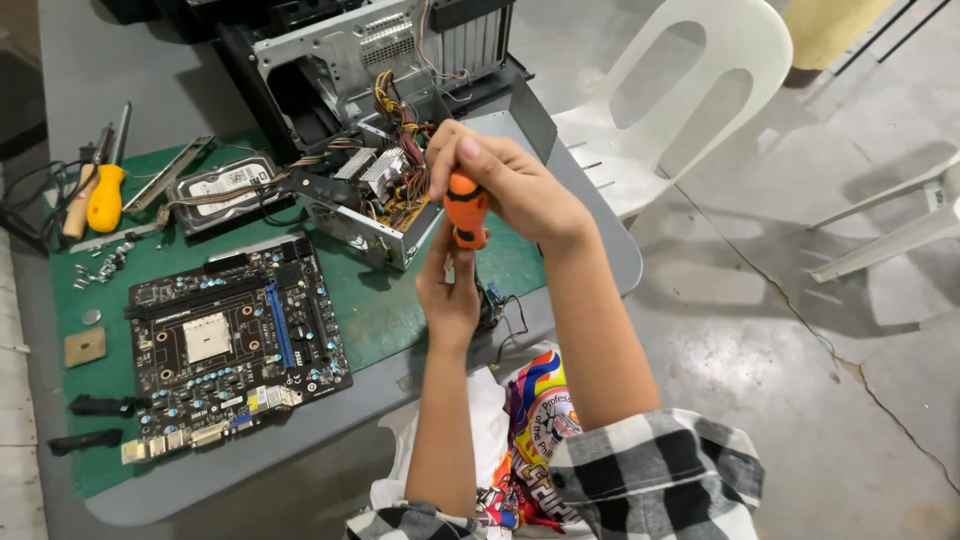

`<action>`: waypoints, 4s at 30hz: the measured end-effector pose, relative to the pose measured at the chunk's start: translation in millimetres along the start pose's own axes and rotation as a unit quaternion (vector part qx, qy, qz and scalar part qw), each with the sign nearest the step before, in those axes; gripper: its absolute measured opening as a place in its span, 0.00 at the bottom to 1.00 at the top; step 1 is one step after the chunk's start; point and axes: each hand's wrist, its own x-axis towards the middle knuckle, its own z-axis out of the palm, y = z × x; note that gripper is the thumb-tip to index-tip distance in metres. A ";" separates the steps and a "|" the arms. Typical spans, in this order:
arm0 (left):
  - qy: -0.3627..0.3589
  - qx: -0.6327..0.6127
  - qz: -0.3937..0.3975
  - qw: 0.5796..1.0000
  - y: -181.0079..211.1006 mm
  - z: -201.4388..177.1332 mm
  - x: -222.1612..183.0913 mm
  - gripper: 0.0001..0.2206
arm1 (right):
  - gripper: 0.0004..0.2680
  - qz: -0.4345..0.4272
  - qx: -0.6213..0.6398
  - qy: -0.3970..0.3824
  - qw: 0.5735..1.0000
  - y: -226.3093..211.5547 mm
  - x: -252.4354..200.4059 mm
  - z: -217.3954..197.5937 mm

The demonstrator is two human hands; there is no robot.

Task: Cleaning dust from a computer CPU fan using a brush and a screwdriver to reach between the blades.

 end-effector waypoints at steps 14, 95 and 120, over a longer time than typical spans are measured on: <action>0.049 0.223 0.055 0.972 2.3 12.8 -2.5 0.16 | 0.16 -0.103 -0.459 0.221 0.854 -26.6 -42.6 18.9; -0.138 0.191 0.064 0.970 71.3 -10.7 18.4 0.13 | 0.33 0.136 -0.572 0.047 0.807 -98.0 -76.4 52.4; -0.227 0.267 0.035 0.936 64.7 -30.4 18.0 0.20 | 0.26 0.152 -0.370 0.054 0.915 -73.4 -80.7 43.5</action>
